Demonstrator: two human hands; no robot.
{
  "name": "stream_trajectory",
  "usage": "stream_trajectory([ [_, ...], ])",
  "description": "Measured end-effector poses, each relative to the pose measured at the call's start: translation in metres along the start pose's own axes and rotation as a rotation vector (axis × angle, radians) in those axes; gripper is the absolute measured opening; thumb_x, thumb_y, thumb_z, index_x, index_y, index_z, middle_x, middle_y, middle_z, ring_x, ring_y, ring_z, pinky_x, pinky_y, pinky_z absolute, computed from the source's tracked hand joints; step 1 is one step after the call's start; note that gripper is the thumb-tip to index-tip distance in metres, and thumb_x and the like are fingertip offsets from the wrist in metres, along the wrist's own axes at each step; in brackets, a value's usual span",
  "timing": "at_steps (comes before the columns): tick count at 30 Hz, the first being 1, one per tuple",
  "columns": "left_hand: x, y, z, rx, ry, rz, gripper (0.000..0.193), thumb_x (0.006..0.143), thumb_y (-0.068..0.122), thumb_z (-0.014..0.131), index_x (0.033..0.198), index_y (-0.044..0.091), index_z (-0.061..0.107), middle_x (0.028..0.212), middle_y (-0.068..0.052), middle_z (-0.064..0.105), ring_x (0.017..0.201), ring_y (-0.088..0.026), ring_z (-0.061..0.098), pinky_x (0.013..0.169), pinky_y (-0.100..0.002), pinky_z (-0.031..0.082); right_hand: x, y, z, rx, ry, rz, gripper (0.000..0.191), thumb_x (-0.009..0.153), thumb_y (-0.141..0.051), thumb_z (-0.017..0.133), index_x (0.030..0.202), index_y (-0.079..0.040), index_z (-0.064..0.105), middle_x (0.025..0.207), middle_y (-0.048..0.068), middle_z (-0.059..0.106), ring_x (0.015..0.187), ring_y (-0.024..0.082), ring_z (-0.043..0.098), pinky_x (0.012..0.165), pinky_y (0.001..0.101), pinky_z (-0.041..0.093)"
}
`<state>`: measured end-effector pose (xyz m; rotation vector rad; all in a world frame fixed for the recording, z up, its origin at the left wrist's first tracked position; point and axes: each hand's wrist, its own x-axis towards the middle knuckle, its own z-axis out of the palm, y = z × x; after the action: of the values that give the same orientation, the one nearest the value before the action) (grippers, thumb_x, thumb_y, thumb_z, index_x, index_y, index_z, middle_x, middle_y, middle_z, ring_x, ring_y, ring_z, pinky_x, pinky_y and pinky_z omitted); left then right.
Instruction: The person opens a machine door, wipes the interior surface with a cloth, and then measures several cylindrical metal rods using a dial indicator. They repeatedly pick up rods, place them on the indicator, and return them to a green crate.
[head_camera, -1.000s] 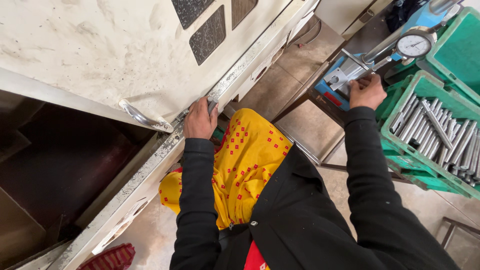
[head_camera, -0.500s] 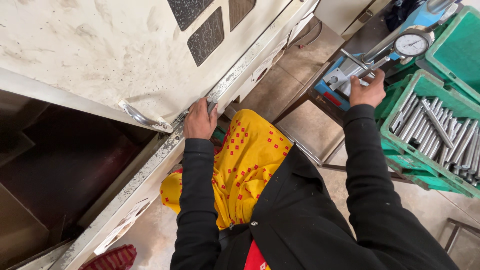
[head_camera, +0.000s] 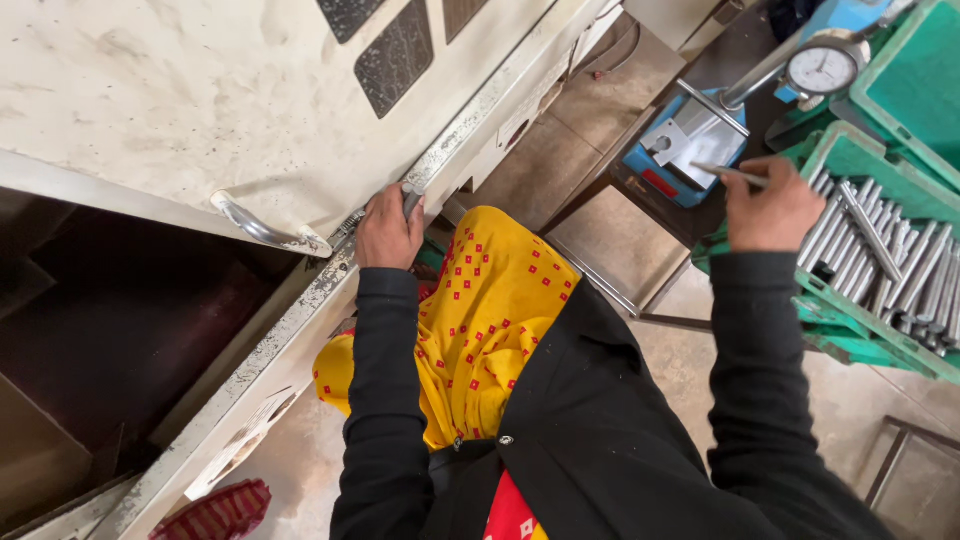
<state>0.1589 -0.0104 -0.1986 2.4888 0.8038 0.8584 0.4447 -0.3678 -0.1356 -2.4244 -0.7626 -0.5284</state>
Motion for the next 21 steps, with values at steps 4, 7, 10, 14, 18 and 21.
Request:
stream_trajectory([
  [4, 0.002, 0.001, 0.000, 0.001, -0.012, 0.003, 0.026, 0.100, 0.024, 0.069, 0.115, 0.004, 0.064, 0.099, -0.019, 0.070, 0.091, -0.038, 0.069, 0.077, -0.048, 0.056, 0.021, 0.004, 0.011, 0.074, -0.040, 0.021, 0.024, 0.080, -0.007, 0.089, 0.093, -0.002, 0.070, 0.090, 0.013, 0.074, 0.081, 0.029, 0.074, 0.077, 0.0373, 0.057],
  [7, 0.003, 0.003, -0.001, -0.001, -0.017, -0.010, 0.026, 0.100, 0.024, 0.069, 0.116, 0.004, 0.064, 0.098, -0.019, 0.070, 0.091, -0.038, 0.069, 0.076, -0.048, 0.056, 0.026, 0.007, 0.024, 0.049, -0.017, 0.038, 0.032, 0.078, -0.007, 0.090, 0.102, -0.003, 0.070, 0.088, 0.013, 0.073, 0.079, 0.029, 0.073, 0.075, 0.0374, 0.057],
  [10, 0.002, 0.003, -0.003, 0.002, 0.006, 0.007, 0.028, 0.098, 0.024, 0.070, 0.117, 0.004, 0.064, 0.099, -0.019, 0.070, 0.091, -0.038, 0.069, 0.076, -0.047, 0.056, 0.025, 0.012, 0.032, 0.116, -0.016, 0.065, 0.036, 0.081, -0.006, 0.088, 0.110, -0.001, 0.067, 0.088, 0.013, 0.073, 0.080, 0.028, 0.073, 0.075, 0.0369, 0.056],
  [14, 0.003, 0.004, -0.004, 0.004, 0.004, 0.009, 0.028, 0.098, 0.025, 0.070, 0.115, 0.004, 0.064, 0.100, -0.019, 0.071, 0.091, -0.038, 0.069, 0.077, -0.047, 0.056, 0.021, 0.015, 0.043, 0.080, -0.003, 0.082, 0.028, 0.083, -0.011, 0.092, 0.098, -0.003, 0.069, 0.087, 0.013, 0.073, 0.078, 0.028, 0.073, 0.073, 0.0370, 0.056],
  [18, 0.004, 0.006, -0.005, -0.003, -0.036, -0.015, 0.025, 0.099, 0.024, 0.070, 0.114, 0.004, 0.064, 0.097, -0.018, 0.070, 0.090, -0.036, 0.069, 0.078, -0.047, 0.057, 0.015, 0.012, 0.058, 0.095, -0.067, 0.136, 0.023, 0.083, -0.013, 0.090, 0.095, -0.004, 0.072, 0.086, 0.012, 0.075, 0.077, 0.028, 0.074, 0.077, 0.0382, 0.057],
  [21, 0.004, 0.007, -0.006, -0.006, 0.012, 0.029, 0.024, 0.099, 0.023, 0.070, 0.113, 0.005, 0.064, 0.099, -0.017, 0.071, 0.092, -0.036, 0.069, 0.078, -0.045, 0.057, 0.015, 0.006, 0.064, 0.029, -0.061, 0.146, 0.024, 0.083, -0.016, 0.091, 0.093, -0.004, 0.073, 0.085, 0.013, 0.075, 0.076, 0.031, 0.072, 0.076, 0.0416, 0.055],
])
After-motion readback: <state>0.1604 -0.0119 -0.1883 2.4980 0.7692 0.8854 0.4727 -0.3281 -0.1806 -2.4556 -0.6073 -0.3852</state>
